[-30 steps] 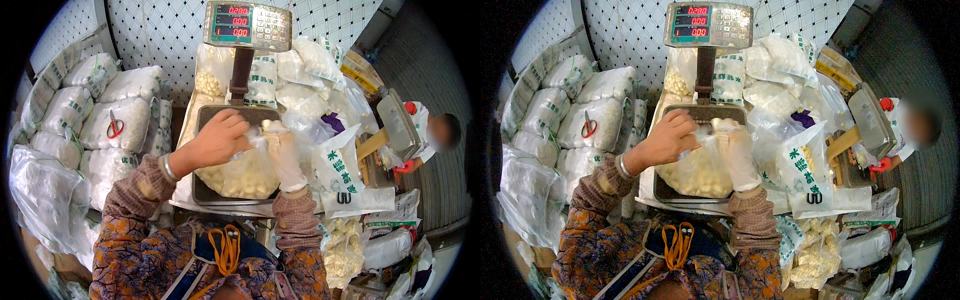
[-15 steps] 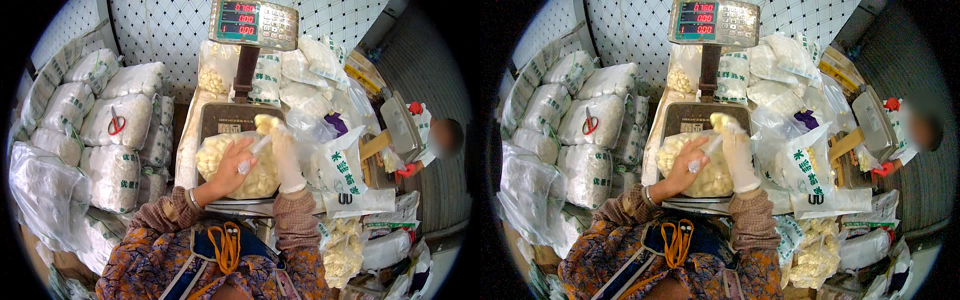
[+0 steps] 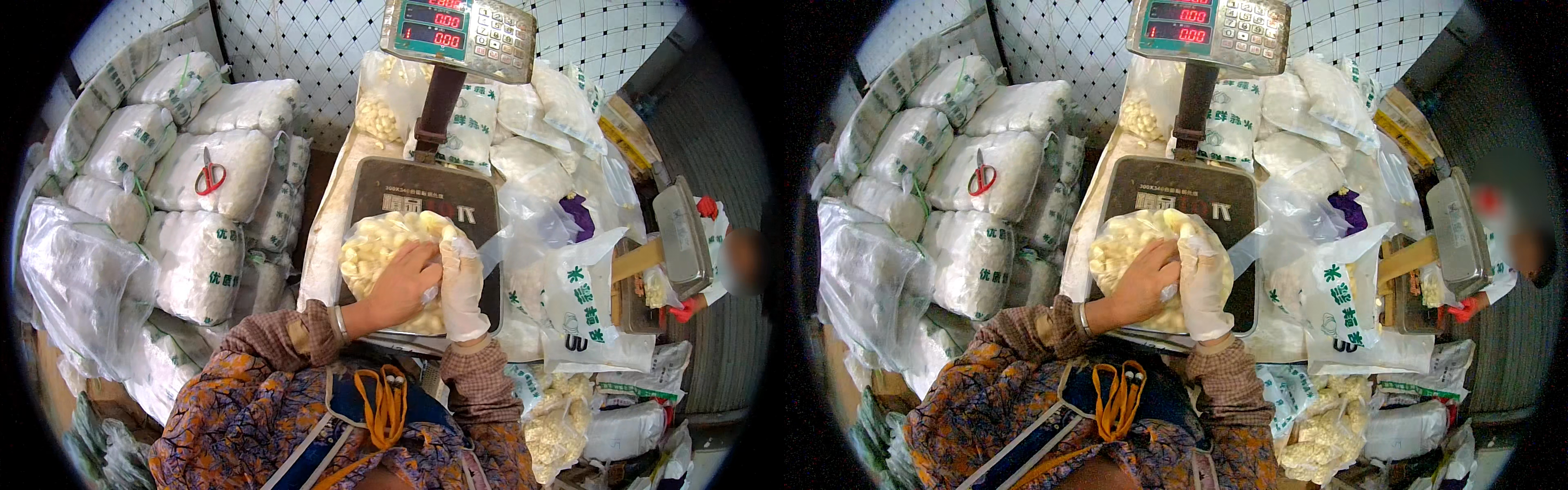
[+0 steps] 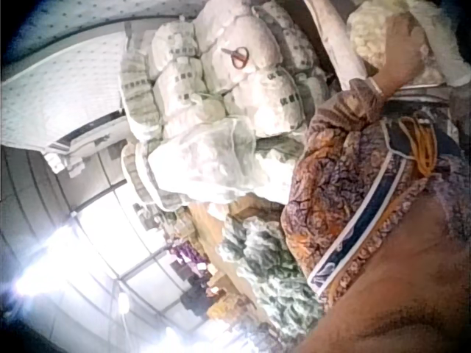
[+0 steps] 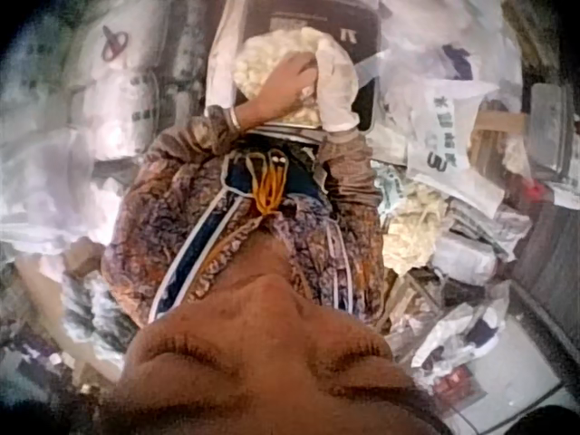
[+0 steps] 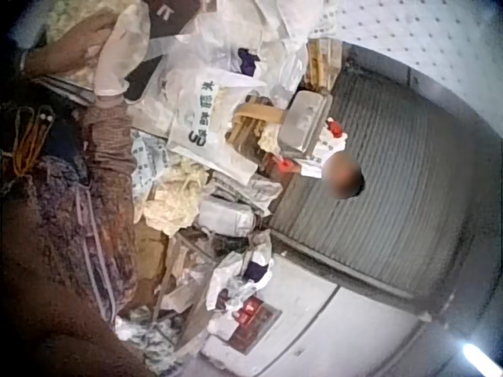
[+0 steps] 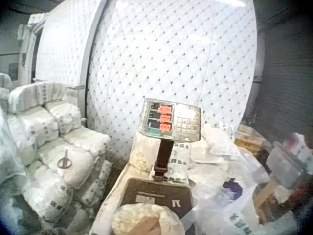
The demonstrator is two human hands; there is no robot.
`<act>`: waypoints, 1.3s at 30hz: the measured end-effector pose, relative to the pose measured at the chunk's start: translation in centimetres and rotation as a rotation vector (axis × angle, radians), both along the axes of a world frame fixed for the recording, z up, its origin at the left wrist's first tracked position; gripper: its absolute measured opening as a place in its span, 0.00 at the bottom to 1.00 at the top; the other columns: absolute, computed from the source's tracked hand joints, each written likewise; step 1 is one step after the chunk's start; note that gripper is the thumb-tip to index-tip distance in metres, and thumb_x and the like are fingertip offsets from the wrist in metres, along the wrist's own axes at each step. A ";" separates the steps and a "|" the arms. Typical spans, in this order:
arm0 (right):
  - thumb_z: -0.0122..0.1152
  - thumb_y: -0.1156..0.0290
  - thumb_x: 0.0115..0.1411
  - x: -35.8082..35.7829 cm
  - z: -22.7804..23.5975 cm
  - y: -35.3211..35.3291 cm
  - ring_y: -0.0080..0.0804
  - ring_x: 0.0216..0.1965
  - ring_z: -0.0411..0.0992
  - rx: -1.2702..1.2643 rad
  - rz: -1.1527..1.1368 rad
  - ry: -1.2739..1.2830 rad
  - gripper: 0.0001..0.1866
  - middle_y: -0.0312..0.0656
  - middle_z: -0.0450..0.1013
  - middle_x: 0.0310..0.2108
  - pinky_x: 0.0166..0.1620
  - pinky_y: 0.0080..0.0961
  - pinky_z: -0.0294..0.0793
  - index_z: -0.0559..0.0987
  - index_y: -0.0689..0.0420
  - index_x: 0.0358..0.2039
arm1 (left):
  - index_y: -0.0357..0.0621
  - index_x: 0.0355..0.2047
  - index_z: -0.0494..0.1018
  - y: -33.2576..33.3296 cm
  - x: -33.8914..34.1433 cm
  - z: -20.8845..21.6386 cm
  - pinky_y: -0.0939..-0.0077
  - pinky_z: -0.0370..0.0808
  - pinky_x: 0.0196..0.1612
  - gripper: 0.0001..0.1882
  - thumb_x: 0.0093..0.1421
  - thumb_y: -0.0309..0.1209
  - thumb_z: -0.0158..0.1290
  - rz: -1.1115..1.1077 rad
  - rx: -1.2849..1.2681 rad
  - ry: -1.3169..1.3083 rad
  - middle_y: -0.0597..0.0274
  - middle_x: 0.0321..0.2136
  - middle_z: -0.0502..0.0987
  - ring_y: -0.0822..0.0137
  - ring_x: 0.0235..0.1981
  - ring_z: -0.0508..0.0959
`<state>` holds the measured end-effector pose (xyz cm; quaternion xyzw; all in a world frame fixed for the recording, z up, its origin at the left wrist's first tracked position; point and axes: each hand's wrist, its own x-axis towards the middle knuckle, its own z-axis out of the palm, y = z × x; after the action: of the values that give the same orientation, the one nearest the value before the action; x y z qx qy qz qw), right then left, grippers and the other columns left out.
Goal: The person repeatedly scoops garlic cloves into plastic bags, weighs them on a digital scale, and adjusts the contents to reach a target weight. The person then places the weighed bags into a basket. A child is visible in the background.
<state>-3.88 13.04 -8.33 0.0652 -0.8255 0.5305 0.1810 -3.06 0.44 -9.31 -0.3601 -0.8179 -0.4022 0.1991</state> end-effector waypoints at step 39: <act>0.53 0.65 0.54 -11.5 -0.9 3.9 0.49 0.29 0.75 0.713 -0.268 -0.108 0.11 0.53 0.74 0.26 0.33 0.41 0.74 0.72 0.61 0.31 | 0.39 0.23 0.68 -3.6 2.5 2.1 0.71 0.67 0.35 0.11 0.60 0.33 0.48 -0.431 0.274 -0.443 0.60 0.17 0.62 0.64 0.22 0.66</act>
<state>-15.33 16.90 -9.21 -0.0125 -0.9678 0.1843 0.1707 -0.56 -3.19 -7.21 -0.3984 -0.6848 -0.6097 -0.0265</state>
